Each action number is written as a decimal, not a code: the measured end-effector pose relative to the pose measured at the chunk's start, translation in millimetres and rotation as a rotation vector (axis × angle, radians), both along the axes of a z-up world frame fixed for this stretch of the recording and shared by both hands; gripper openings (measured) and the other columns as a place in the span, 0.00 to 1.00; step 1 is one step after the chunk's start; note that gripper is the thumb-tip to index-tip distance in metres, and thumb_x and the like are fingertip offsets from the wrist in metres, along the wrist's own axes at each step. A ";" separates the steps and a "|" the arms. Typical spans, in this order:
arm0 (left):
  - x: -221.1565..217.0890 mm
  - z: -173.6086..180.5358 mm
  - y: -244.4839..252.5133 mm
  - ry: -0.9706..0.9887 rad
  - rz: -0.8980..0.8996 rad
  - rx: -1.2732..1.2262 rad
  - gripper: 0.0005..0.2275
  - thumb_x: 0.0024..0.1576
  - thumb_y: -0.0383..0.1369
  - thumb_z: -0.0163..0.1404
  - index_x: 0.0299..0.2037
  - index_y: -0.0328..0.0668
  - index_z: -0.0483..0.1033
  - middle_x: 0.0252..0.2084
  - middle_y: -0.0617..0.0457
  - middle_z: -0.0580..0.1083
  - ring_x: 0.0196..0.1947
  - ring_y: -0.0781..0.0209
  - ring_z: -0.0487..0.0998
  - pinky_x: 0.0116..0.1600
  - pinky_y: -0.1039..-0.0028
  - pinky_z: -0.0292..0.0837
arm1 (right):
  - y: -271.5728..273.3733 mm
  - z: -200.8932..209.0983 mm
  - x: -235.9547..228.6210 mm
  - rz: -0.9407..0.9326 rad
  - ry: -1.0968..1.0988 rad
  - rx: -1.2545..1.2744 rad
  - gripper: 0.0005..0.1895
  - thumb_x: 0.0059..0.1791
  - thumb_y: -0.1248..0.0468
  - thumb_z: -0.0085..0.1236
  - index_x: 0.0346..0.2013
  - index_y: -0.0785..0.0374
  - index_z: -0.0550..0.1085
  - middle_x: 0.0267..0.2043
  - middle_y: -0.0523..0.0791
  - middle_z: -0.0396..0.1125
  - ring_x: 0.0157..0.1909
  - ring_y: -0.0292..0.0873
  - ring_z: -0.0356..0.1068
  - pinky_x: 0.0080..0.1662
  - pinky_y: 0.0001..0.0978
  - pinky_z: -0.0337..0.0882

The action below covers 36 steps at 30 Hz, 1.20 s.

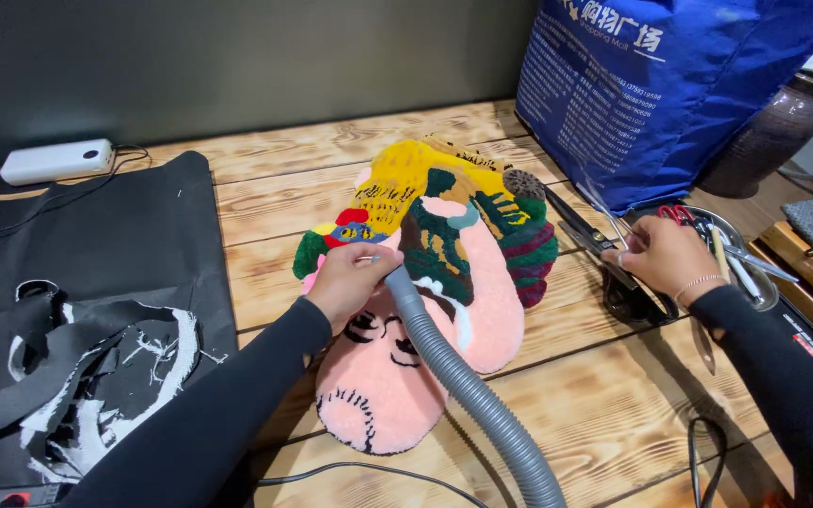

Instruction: Trimming the edges of a tufted rug with scissors and cleaning up the loose yarn with a vacuum.

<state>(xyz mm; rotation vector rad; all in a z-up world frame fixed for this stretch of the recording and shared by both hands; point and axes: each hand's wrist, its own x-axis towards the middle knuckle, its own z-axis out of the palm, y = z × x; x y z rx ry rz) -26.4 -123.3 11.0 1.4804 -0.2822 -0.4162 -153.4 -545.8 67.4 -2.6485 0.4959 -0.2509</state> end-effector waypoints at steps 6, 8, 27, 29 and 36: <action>31.5 -24.4 -72.7 0.011 0.032 -0.136 0.13 0.57 0.34 0.59 0.45 0.30 0.78 0.38 0.51 0.80 0.35 0.66 0.81 0.42 0.76 0.78 | 161.2 5.1 -31.5 0.081 0.094 1.227 0.18 0.49 0.51 0.53 0.44 0.61 0.69 0.38 0.46 0.75 0.34 0.39 0.79 0.36 0.37 0.82; 29.2 -18.5 -88.0 -0.003 0.076 -0.107 0.16 0.55 0.35 0.60 0.48 0.32 0.74 0.39 0.49 0.79 0.36 0.64 0.80 0.43 0.74 0.78 | 182.9 -5.1 -25.3 0.139 0.114 1.299 0.17 0.49 0.54 0.55 0.44 0.63 0.67 0.38 0.47 0.74 0.34 0.40 0.79 0.36 0.37 0.81; 18.6 -37.8 -3.8 -0.999 0.187 1.042 0.30 0.60 0.54 0.42 0.67 0.42 0.66 0.71 0.39 0.61 0.73 0.39 0.53 0.72 0.42 0.39 | 174.2 -15.8 151.0 0.268 0.167 0.580 0.18 0.43 0.61 0.67 0.39 0.73 0.77 0.34 0.52 0.76 0.27 0.45 0.77 0.30 0.35 0.79; 19.8 -38.0 -2.6 -0.996 0.185 1.042 0.30 0.60 0.54 0.42 0.67 0.42 0.66 0.71 0.39 0.61 0.73 0.39 0.53 0.72 0.42 0.39 | 181.7 0.1 144.8 0.281 0.227 0.496 0.19 0.42 0.59 0.68 0.39 0.72 0.78 0.34 0.52 0.77 0.28 0.44 0.78 0.31 0.34 0.79; 28.1 -42.4 -0.4 -0.979 0.142 1.060 0.32 0.60 0.55 0.42 0.68 0.41 0.63 0.71 0.39 0.59 0.73 0.39 0.52 0.73 0.43 0.38 | 183.1 49.3 128.2 0.367 0.391 0.214 0.25 0.39 0.51 0.70 0.43 0.65 0.80 0.37 0.49 0.78 0.33 0.42 0.78 0.35 0.30 0.77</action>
